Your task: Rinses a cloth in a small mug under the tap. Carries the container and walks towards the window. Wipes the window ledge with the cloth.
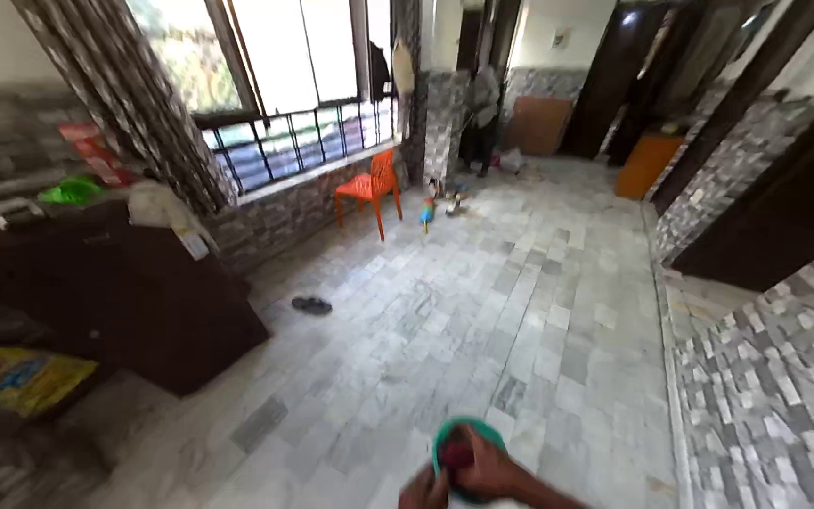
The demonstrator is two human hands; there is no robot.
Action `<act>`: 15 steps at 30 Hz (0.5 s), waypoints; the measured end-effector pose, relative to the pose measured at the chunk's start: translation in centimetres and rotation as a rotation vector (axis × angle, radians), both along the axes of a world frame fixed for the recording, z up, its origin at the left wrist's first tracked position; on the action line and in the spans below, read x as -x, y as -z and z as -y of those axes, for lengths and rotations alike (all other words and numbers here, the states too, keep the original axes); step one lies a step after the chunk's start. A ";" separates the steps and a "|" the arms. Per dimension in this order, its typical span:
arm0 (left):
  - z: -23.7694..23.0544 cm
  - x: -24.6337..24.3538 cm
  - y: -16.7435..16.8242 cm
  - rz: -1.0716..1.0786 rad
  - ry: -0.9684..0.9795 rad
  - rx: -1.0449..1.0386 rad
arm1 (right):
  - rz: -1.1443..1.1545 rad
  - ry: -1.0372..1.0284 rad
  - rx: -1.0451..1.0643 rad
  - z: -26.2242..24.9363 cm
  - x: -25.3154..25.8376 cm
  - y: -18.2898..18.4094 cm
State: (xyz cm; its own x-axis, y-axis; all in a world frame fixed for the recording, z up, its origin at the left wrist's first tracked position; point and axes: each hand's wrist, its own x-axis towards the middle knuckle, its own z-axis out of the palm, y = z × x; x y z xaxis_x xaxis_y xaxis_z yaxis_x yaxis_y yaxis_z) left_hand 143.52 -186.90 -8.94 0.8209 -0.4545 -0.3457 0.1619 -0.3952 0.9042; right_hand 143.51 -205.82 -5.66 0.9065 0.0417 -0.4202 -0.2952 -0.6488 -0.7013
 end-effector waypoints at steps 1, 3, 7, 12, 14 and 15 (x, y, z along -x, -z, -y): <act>0.7 -1.8 -0.5 -0.027 -0.009 -0.039 | -0.032 -0.053 0.020 0.6 -2.3 -0.9; 2.3 -5.7 -1.1 -0.046 -0.012 -0.061 | -0.051 -0.100 0.057 1.9 -6.8 -2.2; 4.7 -13.1 -1.2 -0.018 -0.065 0.005 | 0.015 -0.089 0.096 3.7 -14.2 -2.7; 6.7 -23.0 -0.1 -0.059 -0.080 0.038 | 0.079 -0.032 0.083 5.5 -23.5 -0.8; 7.5 -27.4 0.5 -0.074 -0.081 0.038 | 0.108 -0.012 0.087 6.2 -27.9 0.3; 7.8 -29.6 0.8 -0.082 -0.077 0.037 | 0.109 -0.014 0.098 6.5 -30.1 0.7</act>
State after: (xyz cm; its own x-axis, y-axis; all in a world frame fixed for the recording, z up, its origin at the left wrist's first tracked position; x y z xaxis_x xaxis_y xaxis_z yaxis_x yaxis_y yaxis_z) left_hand 173.15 -194.75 -9.75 0.8239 -0.4044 -0.3970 0.2643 -0.3454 0.9005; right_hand 173.66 -212.35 -6.37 0.9465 0.0187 -0.3221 -0.2111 -0.7192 -0.6620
